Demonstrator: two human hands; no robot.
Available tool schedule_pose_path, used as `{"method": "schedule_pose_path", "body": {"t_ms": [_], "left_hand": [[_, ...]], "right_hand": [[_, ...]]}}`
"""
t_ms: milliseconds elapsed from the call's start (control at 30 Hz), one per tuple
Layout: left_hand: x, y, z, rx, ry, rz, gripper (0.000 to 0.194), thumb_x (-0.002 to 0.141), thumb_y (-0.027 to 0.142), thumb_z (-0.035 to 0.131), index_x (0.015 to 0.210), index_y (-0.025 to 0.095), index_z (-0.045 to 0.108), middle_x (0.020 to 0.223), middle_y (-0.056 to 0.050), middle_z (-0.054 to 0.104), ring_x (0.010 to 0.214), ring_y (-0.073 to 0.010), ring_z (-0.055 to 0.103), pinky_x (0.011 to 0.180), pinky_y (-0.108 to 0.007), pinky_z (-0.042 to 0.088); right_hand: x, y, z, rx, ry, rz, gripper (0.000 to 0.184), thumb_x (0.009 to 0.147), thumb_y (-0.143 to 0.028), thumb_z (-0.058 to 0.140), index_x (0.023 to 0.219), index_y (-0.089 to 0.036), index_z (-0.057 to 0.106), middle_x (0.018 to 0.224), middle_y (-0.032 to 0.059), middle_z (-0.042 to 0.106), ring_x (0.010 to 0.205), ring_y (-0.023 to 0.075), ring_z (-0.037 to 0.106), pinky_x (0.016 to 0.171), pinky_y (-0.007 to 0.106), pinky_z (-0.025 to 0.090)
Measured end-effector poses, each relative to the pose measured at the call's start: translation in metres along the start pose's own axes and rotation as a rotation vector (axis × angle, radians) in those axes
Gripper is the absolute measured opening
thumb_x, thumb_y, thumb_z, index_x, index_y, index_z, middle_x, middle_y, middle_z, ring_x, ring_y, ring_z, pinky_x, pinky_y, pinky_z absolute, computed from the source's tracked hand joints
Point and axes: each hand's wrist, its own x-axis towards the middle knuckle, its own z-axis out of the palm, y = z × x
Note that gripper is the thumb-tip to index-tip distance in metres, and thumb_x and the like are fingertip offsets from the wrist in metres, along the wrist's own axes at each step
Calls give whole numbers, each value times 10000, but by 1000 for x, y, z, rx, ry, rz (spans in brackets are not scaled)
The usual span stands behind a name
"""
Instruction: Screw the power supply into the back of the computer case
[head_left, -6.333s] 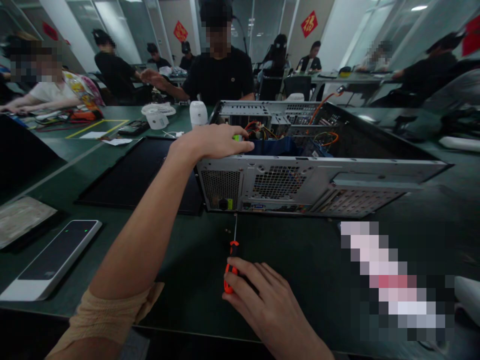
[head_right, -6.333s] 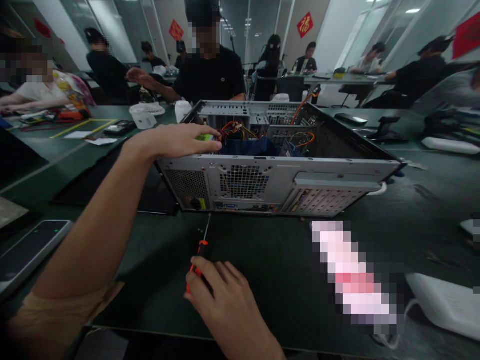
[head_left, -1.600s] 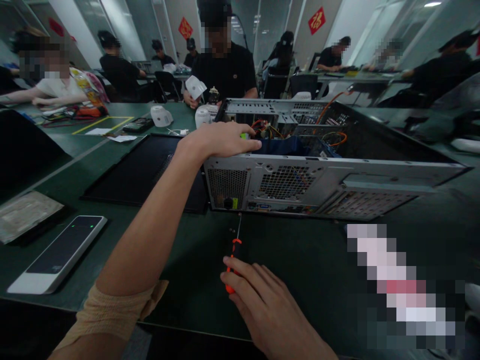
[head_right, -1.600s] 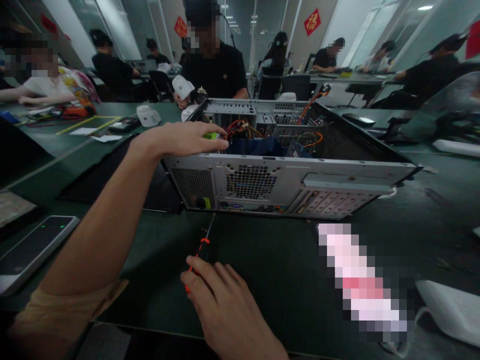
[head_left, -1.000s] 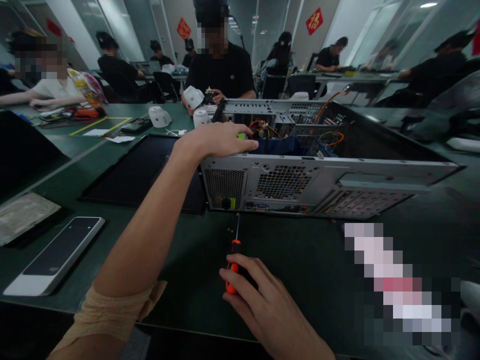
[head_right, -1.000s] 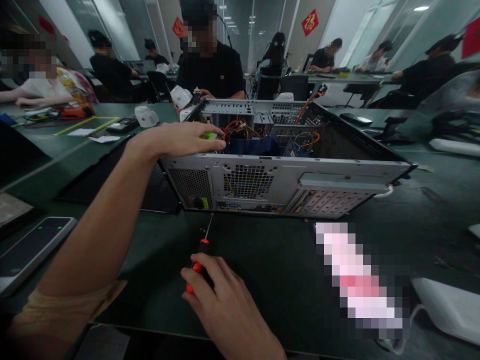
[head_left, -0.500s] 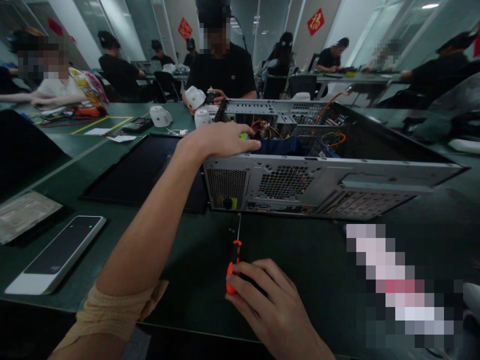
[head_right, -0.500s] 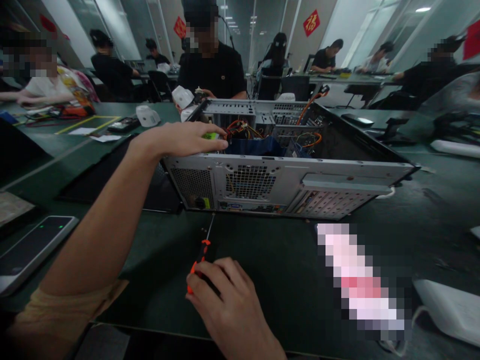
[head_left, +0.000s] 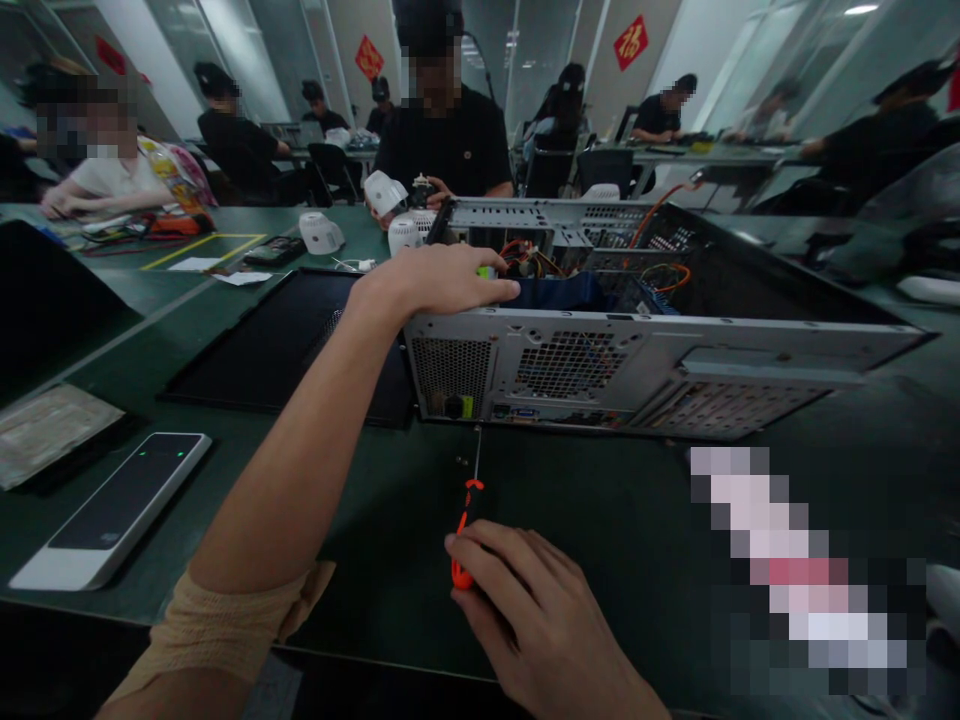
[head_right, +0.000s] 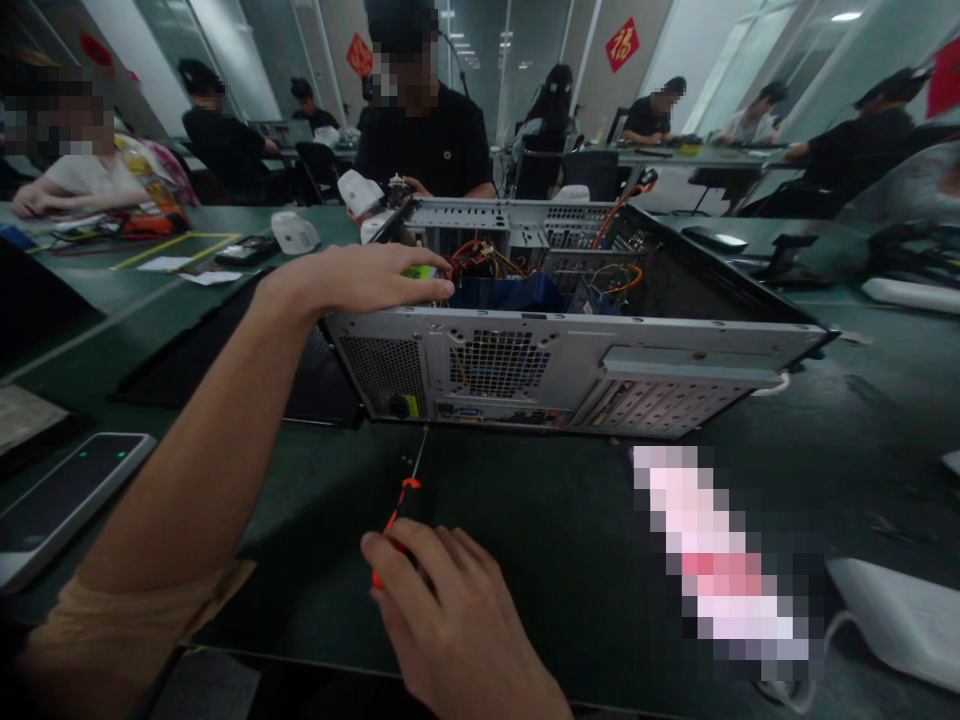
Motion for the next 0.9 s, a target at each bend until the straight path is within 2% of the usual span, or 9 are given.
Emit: {"method": "schedule_pose_path", "body": {"t_ms": [200,300,400,500,633,800,900], "left_hand": [[3,-3,3,-3,22,24,827,934,798,352,1603,331,484,1607,-26,560,1413,-371,567,1207,-506,394],[3,-3,2,5,13,15,832,923,797,370,1604,333,481,1604,-22,565,1419,-369,561,1215,-491,386],[1,-1,1,17,3,5,824,923,785,381,1606,333,480,1612,-22,560,1428,-378,549,1224,-483,372],[1,-1,1,16,6,9,823,942,774,359,1619,318,464,1621,-32,545,1433,-382,546,1224,-496,368],[1,0,3,23,13,13,823,955,776,324,1622,312,457,1617,-39,545,1436,-370,549,1213,-508,375],[0,1,2,23,14,8,814,963,768,334,1619,304,465,1625,-48,538,1432,-362,554,1206,-497,384],[1,0,2,28,9,6,815,960,773,332,1620,313,461,1626,-40,538,1427,-351,557,1207,-481,386]], "right_hand": [[0,1,4,-38,55,-18,161,998,-121,577,1090,-210,676,1181,66,772,942,202,753,861,355,621],[0,1,4,-53,125,-34,229,953,-87,607,1125,-207,698,1122,87,749,853,187,718,734,319,616],[1,2,3,-50,137,-56,292,939,-64,604,1169,-212,706,1041,63,744,775,169,682,668,301,593],[1,1,3,-71,116,-70,299,942,-70,599,1177,-215,715,1055,52,761,784,178,685,686,320,601],[2,1,4,-75,101,-53,320,937,-78,576,1188,-221,714,1200,54,772,916,214,722,780,359,624],[3,1,5,-12,-4,-31,365,946,-67,522,1243,-211,676,1282,41,762,1017,211,741,879,376,616],[3,1,3,37,-58,3,327,971,-89,539,1246,-214,664,1310,53,739,1083,220,726,949,395,609]]}}
